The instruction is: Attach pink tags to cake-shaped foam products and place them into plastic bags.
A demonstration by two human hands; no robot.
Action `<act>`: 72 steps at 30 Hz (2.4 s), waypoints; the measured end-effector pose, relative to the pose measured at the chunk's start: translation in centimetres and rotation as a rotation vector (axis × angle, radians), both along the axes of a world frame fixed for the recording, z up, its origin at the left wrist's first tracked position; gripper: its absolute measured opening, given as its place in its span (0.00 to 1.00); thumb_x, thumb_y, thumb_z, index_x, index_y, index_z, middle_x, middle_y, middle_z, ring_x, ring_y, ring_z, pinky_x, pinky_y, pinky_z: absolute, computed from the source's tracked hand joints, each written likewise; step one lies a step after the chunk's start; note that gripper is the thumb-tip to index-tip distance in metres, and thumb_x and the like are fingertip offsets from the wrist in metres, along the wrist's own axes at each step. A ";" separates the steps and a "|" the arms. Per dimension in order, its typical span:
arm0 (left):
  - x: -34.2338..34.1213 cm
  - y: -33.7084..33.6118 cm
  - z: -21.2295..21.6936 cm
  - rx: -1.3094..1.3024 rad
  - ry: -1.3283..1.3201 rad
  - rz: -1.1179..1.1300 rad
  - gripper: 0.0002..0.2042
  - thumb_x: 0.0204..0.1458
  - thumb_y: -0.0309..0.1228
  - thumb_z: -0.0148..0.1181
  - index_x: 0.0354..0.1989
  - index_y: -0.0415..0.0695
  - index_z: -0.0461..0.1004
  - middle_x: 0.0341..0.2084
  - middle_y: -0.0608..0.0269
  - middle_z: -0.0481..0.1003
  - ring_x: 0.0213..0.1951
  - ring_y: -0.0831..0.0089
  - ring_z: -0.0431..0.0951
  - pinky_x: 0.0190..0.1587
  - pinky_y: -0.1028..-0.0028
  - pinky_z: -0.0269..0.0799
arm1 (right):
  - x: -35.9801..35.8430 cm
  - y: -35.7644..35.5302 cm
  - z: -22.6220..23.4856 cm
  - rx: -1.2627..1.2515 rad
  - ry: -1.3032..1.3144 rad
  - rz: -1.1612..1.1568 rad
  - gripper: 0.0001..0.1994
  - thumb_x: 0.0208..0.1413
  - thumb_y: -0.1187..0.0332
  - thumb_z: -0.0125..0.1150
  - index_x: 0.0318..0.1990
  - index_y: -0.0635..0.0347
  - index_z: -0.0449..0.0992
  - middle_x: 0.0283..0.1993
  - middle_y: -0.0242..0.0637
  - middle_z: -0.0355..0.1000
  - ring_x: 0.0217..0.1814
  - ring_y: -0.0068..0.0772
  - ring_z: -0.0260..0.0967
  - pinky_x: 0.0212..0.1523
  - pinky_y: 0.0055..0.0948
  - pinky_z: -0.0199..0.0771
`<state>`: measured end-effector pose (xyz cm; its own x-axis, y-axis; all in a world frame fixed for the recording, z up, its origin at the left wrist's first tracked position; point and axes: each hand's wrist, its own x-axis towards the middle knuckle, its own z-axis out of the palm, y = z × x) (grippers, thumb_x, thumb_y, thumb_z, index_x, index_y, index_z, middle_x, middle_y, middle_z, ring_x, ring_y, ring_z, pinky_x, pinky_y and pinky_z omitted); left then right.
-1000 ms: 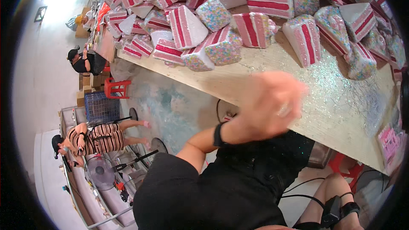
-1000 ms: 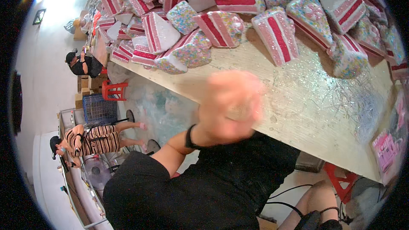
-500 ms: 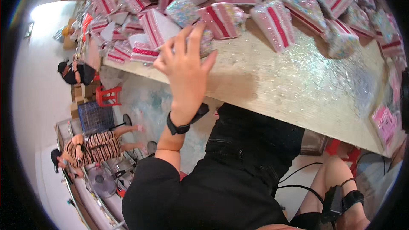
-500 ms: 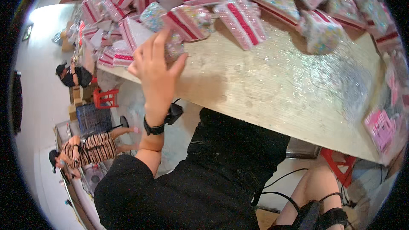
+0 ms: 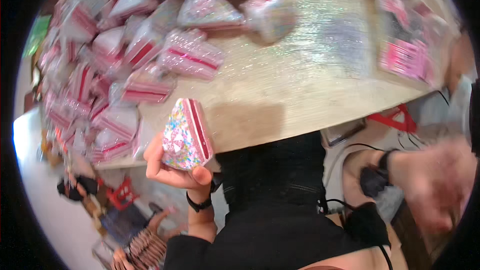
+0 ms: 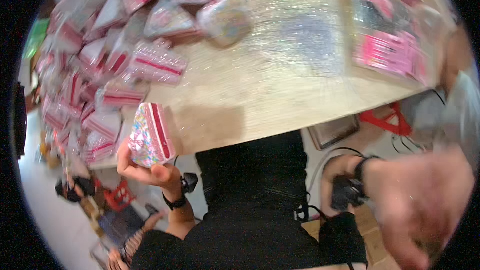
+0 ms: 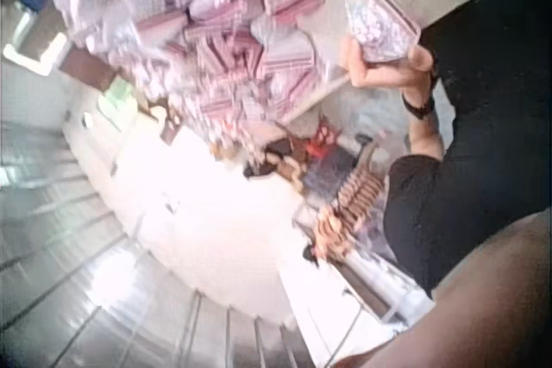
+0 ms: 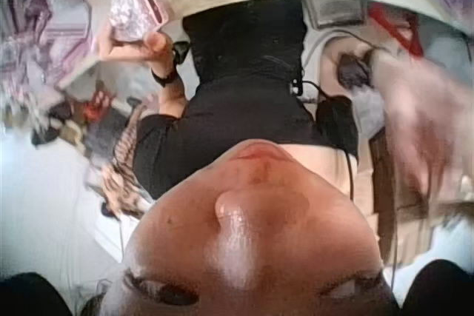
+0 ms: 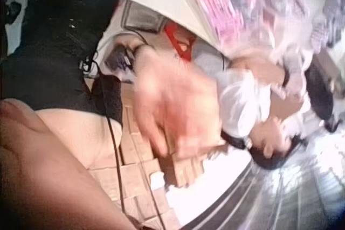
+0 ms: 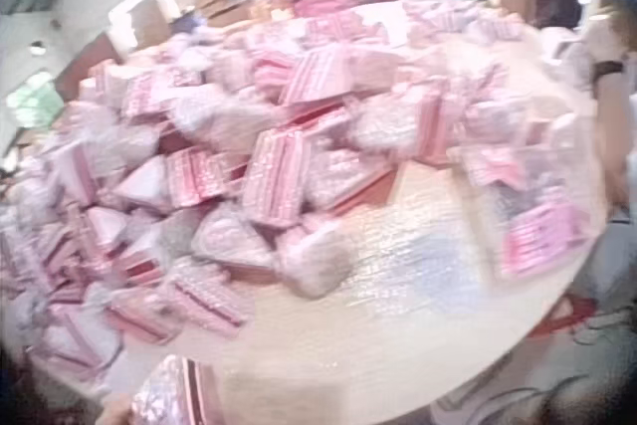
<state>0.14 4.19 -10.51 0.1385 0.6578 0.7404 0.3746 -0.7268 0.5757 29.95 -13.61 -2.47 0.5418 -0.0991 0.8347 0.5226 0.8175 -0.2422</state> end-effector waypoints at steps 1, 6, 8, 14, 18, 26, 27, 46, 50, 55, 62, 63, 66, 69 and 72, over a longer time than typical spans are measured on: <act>0.5 -0.3 -0.8 -0.067 0.081 -0.004 0.39 0.51 0.63 0.53 0.50 0.34 0.58 0.42 0.43 0.68 0.44 0.56 0.70 0.48 0.58 0.67 | 0.5 0.5 -2.1 -0.156 0.072 0.082 0.12 0.50 0.56 0.64 0.34 0.52 0.74 0.33 0.30 0.64 0.29 0.27 0.57 0.32 0.25 0.56; -0.6 -0.4 -2.5 -0.167 0.355 0.049 0.41 0.49 0.63 0.55 0.52 0.32 0.57 0.43 0.42 0.69 0.43 0.52 0.72 0.48 0.57 0.68 | -0.1 4.3 -7.6 -1.190 -0.449 -0.054 0.09 0.36 0.75 0.63 0.30 0.56 0.78 0.35 0.38 0.76 0.36 0.36 0.72 0.35 0.32 0.70; -2.6 -1.1 -2.9 -0.115 0.343 0.015 0.40 0.51 0.59 0.54 0.54 0.30 0.54 0.45 0.37 0.68 0.43 0.50 0.72 0.47 0.56 0.69 | -1.4 5.5 -8.0 -1.101 -0.614 -0.156 0.11 0.41 0.70 0.57 0.35 0.61 0.78 0.41 0.37 0.75 0.41 0.34 0.74 0.42 0.31 0.72; -0.5 -0.8 -1.2 -0.315 0.443 -0.037 0.40 0.55 0.57 0.44 0.58 0.27 0.52 0.51 0.35 0.67 0.49 0.45 0.72 0.54 0.51 0.66 | -1.4 6.3 -6.4 -1.468 -0.692 -0.104 0.13 0.53 0.63 0.59 0.43 0.56 0.79 0.56 0.28 0.71 0.53 0.31 0.68 0.53 0.32 0.70; -0.9 0.2 -1.3 -0.259 0.456 -0.098 0.40 0.54 0.58 0.44 0.58 0.26 0.53 0.52 0.35 0.67 0.51 0.43 0.71 0.57 0.49 0.63 | -1.9 6.4 -7.0 -1.469 -0.569 -0.115 0.13 0.51 0.65 0.61 0.44 0.56 0.79 0.58 0.29 0.70 0.50 0.31 0.69 0.49 0.31 0.71; 0.0 -0.6 -2.3 -0.346 0.243 -0.065 0.40 0.53 0.55 0.52 0.58 0.28 0.50 0.53 0.32 0.65 0.54 0.43 0.68 0.59 0.48 0.62 | -1.7 6.1 -7.6 -1.450 -0.495 -0.232 0.18 0.41 0.73 0.62 0.44 0.57 0.77 0.33 0.30 0.66 0.33 0.31 0.64 0.33 0.30 0.64; -0.2 -0.8 -2.5 -0.346 0.238 -0.055 0.40 0.53 0.55 0.52 0.58 0.28 0.50 0.53 0.32 0.65 0.54 0.43 0.68 0.59 0.48 0.62 | -1.6 6.0 -7.4 -1.446 -0.469 -0.265 0.19 0.37 0.75 0.67 0.43 0.57 0.78 0.33 0.30 0.66 0.31 0.30 0.63 0.30 0.30 0.62; -0.4 -1.1 -2.3 -0.262 0.192 -0.080 0.39 0.53 0.49 0.59 0.61 0.37 0.45 0.52 0.33 0.63 0.49 0.46 0.70 0.54 0.52 0.67 | -1.1 6.5 -5.1 -1.401 -0.359 -0.500 0.15 0.39 0.82 0.62 0.38 0.59 0.72 0.38 0.40 0.64 0.40 0.43 0.62 0.39 0.35 0.65; 0.0 -1.1 -3.0 -0.269 0.171 -0.160 0.39 0.52 0.47 0.60 0.61 0.35 0.46 0.52 0.33 0.63 0.49 0.47 0.70 0.54 0.52 0.68 | 0.8 6.6 -4.7 -1.319 -0.354 -0.523 0.18 0.39 0.83 0.64 0.41 0.61 0.73 0.39 0.39 0.66 0.43 0.43 0.64 0.44 0.36 0.67; -0.1 -1.1 -2.8 -0.320 0.130 -0.157 0.39 0.52 0.49 0.61 0.60 0.34 0.48 0.52 0.35 0.62 0.51 0.47 0.68 0.55 0.53 0.67 | 1.3 7.2 -4.2 -1.243 -0.349 -0.559 0.23 0.40 0.83 0.63 0.49 0.61 0.75 0.34 0.37 0.66 0.39 0.40 0.64 0.40 0.32 0.67; -0.3 -1.3 -2.7 -0.332 0.209 -0.139 0.39 0.51 0.52 0.61 0.59 0.35 0.49 0.52 0.36 0.61 0.51 0.46 0.68 0.55 0.53 0.66 | 2.8 3.1 -1.4 -1.427 -0.104 -0.397 0.18 0.44 0.84 0.59 0.45 0.62 0.79 0.32 0.37 0.69 0.33 0.32 0.66 0.36 0.28 0.68; -0.5 -1.3 -2.9 -0.298 0.235 -0.136 0.38 0.52 0.52 0.60 0.58 0.36 0.50 0.52 0.36 0.62 0.50 0.46 0.68 0.55 0.53 0.67 | 3.2 3.0 -1.6 -1.415 -0.123 -0.383 0.18 0.44 0.84 0.59 0.45 0.62 0.79 0.32 0.37 0.69 0.33 0.32 0.66 0.36 0.28 0.68; 0.4 -1.3 -2.7 -0.330 0.218 -0.187 0.38 0.52 0.52 0.60 0.58 0.37 0.50 0.51 0.35 0.63 0.49 0.47 0.69 0.53 0.53 0.68 | 5.5 0.3 -2.0 -1.353 -0.036 -0.480 0.15 0.47 0.83 0.62 0.44 0.63 0.79 0.34 0.39 0.75 0.34 0.30 0.71 0.36 0.27 0.70; -0.6 -1.0 -2.3 -0.317 0.225 -0.224 0.37 0.54 0.51 0.57 0.59 0.33 0.51 0.54 0.36 0.61 0.53 0.47 0.66 0.57 0.53 0.63 | 6.4 -0.4 -1.6 -1.403 -0.020 -0.471 0.13 0.48 0.80 0.66 0.43 0.63 0.79 0.38 0.41 0.78 0.39 0.32 0.75 0.41 0.26 0.73; -0.7 -1.2 -2.2 -0.325 0.266 -0.186 0.36 0.55 0.51 0.57 0.59 0.34 0.51 0.53 0.36 0.61 0.53 0.47 0.66 0.57 0.53 0.63 | 6.3 -0.2 -1.2 -1.527 -0.140 -0.354 0.13 0.46 0.79 0.67 0.43 0.65 0.80 0.41 0.40 0.79 0.43 0.33 0.77 0.44 0.27 0.74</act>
